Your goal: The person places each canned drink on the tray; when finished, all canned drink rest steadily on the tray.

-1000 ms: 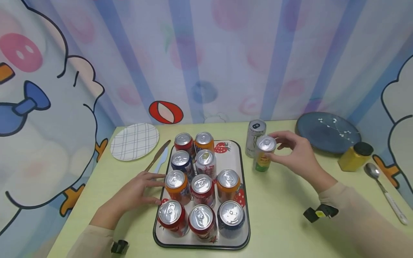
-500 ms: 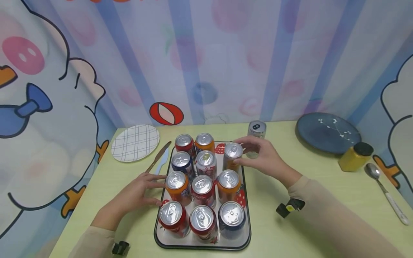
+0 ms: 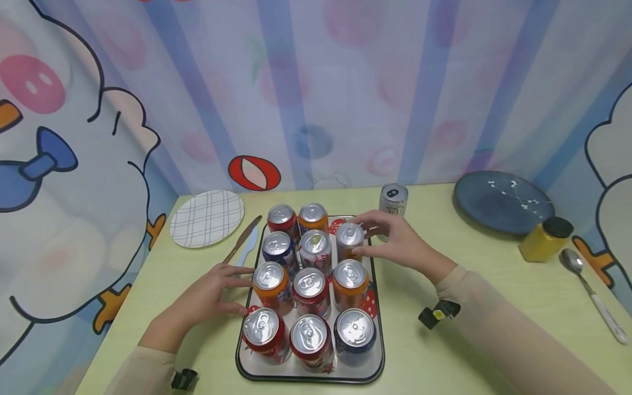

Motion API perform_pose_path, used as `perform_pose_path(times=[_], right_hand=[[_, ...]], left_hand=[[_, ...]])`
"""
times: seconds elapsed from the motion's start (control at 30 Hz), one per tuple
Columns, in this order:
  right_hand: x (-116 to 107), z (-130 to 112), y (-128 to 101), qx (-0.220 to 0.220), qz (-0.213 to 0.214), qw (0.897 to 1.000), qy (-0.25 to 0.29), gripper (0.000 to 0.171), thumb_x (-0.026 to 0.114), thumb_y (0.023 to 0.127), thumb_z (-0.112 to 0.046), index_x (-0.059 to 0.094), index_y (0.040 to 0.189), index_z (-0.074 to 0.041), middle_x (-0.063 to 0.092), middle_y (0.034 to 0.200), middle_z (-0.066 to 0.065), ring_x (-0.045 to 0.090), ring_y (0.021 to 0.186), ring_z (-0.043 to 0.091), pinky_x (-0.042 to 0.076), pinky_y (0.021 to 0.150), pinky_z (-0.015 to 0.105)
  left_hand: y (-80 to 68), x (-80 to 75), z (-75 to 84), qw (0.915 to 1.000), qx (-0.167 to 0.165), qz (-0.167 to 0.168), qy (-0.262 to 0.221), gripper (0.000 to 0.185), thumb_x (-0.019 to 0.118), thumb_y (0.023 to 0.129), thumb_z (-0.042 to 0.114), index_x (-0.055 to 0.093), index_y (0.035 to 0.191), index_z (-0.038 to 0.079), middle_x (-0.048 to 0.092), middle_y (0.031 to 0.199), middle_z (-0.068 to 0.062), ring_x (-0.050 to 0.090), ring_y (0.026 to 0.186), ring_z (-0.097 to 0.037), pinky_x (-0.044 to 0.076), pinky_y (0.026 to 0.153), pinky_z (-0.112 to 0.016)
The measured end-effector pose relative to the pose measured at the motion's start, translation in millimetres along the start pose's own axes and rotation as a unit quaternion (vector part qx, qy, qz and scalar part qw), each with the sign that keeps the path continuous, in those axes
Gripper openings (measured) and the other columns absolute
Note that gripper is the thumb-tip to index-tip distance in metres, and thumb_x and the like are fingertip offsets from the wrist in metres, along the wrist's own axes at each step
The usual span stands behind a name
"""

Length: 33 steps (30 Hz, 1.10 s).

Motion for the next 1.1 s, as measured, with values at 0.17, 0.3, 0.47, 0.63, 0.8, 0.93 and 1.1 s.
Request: perform_pose_path(times=[0.17,0.3,0.47,0.63,0.8,0.93,1.1], right_hand=[[-12,-12,-5,-0.024,0.003,0.999,-0.022,0.056,0.087,0.084,-0.015,0.065,0.136,-0.014,0.067,0.133,0.004,0.066,0.118,0.023,0.056,0.102,0.053],[-37,-21,-9,-0.053,0.069,0.996,-0.037,0.045,0.083,0.087,-0.01,0.069,0.13,-0.012,0.069,0.13,0.006,0.068,0.114,0.023,0.06,0.098,0.039],[-72,-21,-10,-0.057,0.165,0.984,-0.034,0.038,0.081,0.088,-0.005,0.071,0.124,-0.007,0.071,0.123,0.012,0.067,0.108,0.021,0.057,0.093,0.025],[-98,-6,-11,-0.027,0.226,0.972,-0.06,0.043,0.084,0.087,-0.01,0.07,0.127,-0.008,0.068,0.123,0.012,0.062,0.112,0.022,0.052,0.092,0.022],[-108,17,-8,0.023,0.231,0.969,-0.09,0.055,0.087,0.085,-0.02,0.065,0.135,-0.011,0.065,0.132,0.009,0.061,0.118,0.026,0.052,0.097,0.032],[-105,40,-3,0.054,0.197,0.975,-0.093,0.064,0.086,0.086,-0.027,0.059,0.142,-0.011,0.061,0.14,0.011,0.061,0.124,0.033,0.052,0.104,0.048],[-100,53,0,0.072,0.185,0.975,-0.1,0.069,0.086,0.086,-0.035,0.059,0.143,-0.011,0.061,0.14,0.013,0.063,0.121,0.037,0.053,0.103,0.054]], left_hand=[[-1.3,0.5,-2.2,0.9999,-0.007,0.0,-0.008,0.052,0.09,0.076,0.043,0.076,0.124,0.028,0.06,0.149,-0.004,0.046,0.144,-0.04,0.035,0.118,-0.068],[-2.3,-0.1,-2.8,0.9999,-0.007,0.004,-0.006,0.052,0.09,0.076,0.043,0.076,0.124,0.028,0.06,0.149,-0.004,0.047,0.143,-0.039,0.037,0.117,-0.068],[-3.2,-0.5,-3.1,0.9999,-0.007,0.006,-0.008,0.053,0.09,0.076,0.043,0.076,0.124,0.028,0.06,0.149,-0.005,0.046,0.143,-0.041,0.035,0.117,-0.069],[-2.9,1.0,-3.1,0.9999,-0.004,0.002,-0.011,0.052,0.089,0.076,0.042,0.076,0.125,0.028,0.06,0.149,-0.005,0.046,0.143,-0.04,0.034,0.118,-0.069],[-1.9,1.6,-2.1,1.0,0.0,0.002,-0.008,0.053,0.089,0.077,0.043,0.076,0.125,0.029,0.06,0.149,-0.005,0.047,0.143,-0.039,0.032,0.119,-0.069],[-1.1,1.5,-2.0,1.0,-0.004,0.002,-0.005,0.052,0.089,0.077,0.042,0.076,0.126,0.029,0.06,0.15,-0.004,0.046,0.143,-0.039,0.033,0.119,-0.068],[-1.0,1.7,-3.2,0.9999,-0.013,-0.001,-0.003,0.052,0.089,0.077,0.041,0.076,0.125,0.029,0.059,0.15,-0.004,0.045,0.144,-0.039,0.033,0.119,-0.068]])
Point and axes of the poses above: each hand's wrist, its own y-axis towards the middle knuckle, its own x-axis out of the palm, z = x × y, the point moved 9 cm from there along y, towards the middle knuckle
